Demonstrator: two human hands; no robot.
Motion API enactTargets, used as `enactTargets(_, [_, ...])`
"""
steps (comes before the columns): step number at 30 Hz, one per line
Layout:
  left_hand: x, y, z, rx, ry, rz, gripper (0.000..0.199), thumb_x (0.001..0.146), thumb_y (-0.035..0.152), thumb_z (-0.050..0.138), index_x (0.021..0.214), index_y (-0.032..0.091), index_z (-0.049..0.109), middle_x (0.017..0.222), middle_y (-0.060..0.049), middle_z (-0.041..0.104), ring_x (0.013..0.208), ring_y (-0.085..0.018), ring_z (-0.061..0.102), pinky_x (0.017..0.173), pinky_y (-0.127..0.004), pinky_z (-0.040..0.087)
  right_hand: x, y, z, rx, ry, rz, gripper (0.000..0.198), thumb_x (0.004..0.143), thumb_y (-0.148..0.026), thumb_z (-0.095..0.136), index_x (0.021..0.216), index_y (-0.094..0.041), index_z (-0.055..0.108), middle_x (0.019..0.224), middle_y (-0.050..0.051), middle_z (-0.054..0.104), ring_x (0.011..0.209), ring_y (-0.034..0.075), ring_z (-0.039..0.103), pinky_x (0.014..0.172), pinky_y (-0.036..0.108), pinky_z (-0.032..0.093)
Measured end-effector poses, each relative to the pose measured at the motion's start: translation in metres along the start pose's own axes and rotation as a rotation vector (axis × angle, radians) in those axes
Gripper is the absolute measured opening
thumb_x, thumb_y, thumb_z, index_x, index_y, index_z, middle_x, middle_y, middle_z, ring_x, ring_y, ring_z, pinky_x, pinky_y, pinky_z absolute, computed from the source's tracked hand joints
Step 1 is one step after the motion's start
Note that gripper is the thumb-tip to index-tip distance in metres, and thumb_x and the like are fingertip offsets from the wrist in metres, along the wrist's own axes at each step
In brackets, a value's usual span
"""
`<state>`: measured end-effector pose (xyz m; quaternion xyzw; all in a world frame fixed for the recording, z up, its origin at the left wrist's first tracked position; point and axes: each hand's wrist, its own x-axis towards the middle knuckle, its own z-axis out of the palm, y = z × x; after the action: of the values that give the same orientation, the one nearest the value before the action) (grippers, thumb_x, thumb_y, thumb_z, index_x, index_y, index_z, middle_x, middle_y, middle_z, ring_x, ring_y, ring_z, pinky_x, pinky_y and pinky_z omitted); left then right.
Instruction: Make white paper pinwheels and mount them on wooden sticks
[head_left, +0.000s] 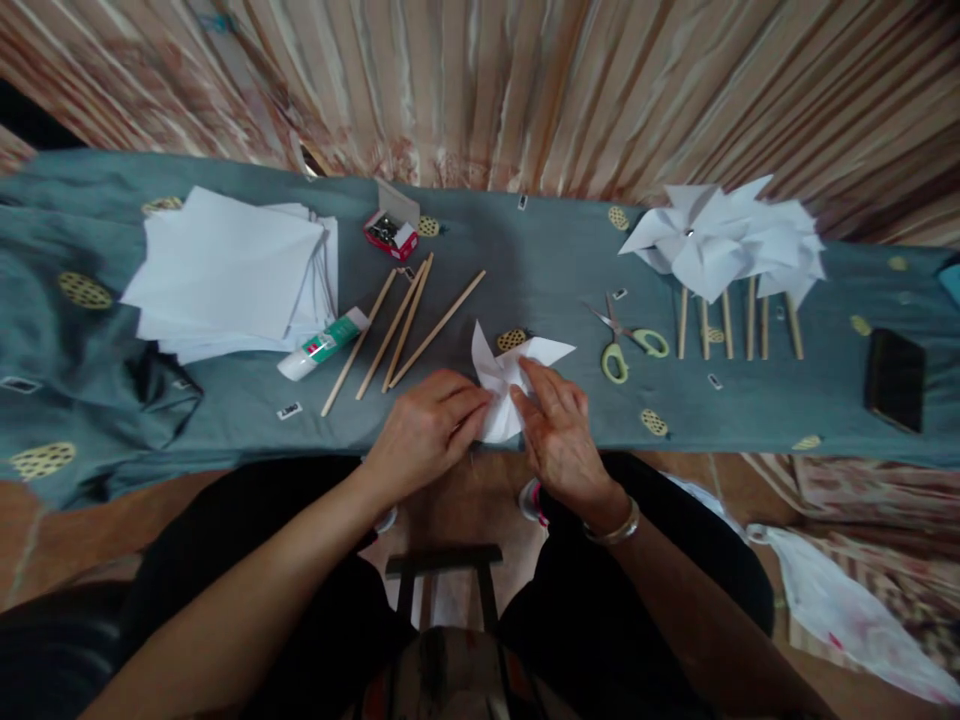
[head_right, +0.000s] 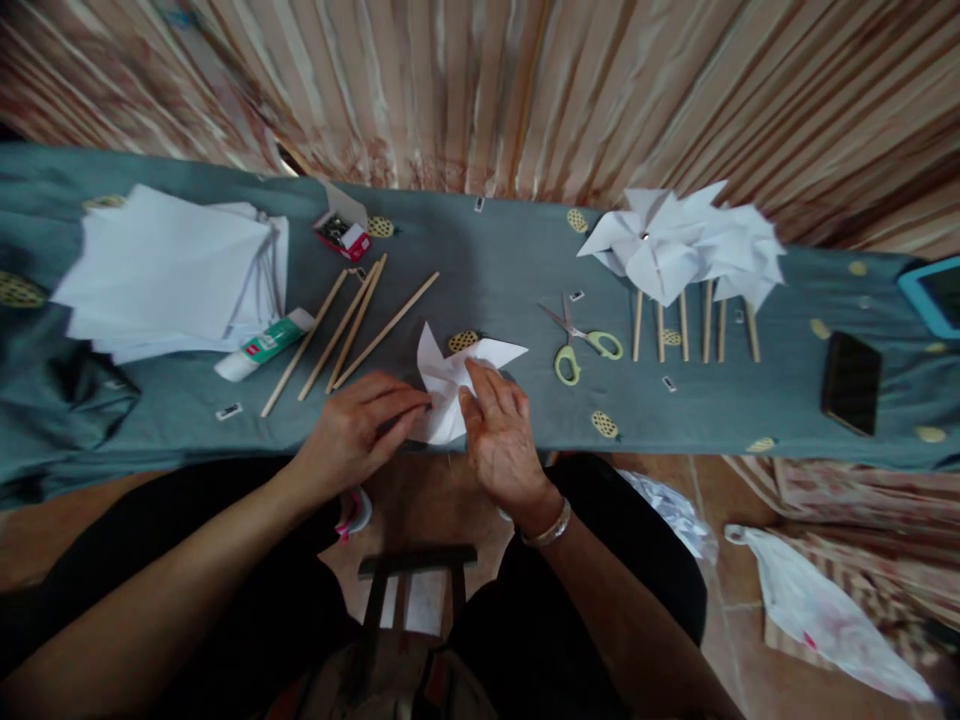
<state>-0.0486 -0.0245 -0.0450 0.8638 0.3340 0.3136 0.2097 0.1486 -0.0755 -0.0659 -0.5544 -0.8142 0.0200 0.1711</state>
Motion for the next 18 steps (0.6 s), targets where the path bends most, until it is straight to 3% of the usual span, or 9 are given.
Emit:
enactTargets(9, [0.0,-0.016,-0.008,-0.107,0.053,-0.212,0.019,0.089,0.021,0.055,0.092,0.015,0.073,0.087,-0.006,0.07,0.08,-0.015,0.066,0.074,-0.026,0.053,-0.001,-0.002,0.0,-0.006,-0.005,0.022,0.035,0.094,-0.014,0.037,0.126,-0.018,0.053,0.149,0.014,0.04,0.138,0.027,0.034,0.103,0.048,0.036])
enactTargets(18, [0.0,-0.019,-0.007,-0.177,0.076,-0.26,0.019,0.088,0.021,0.055,0.09,0.016,0.073,0.085,-0.006,0.071,0.078,-0.015,0.066,0.073,-0.026,0.053,0.003,-0.006,-0.001,-0.02,-0.009,0.024,0.035,0.096,-0.016,0.035,0.125,-0.016,0.055,0.149,0.014,0.04,0.138,0.025,0.033,0.104,0.047,0.035])
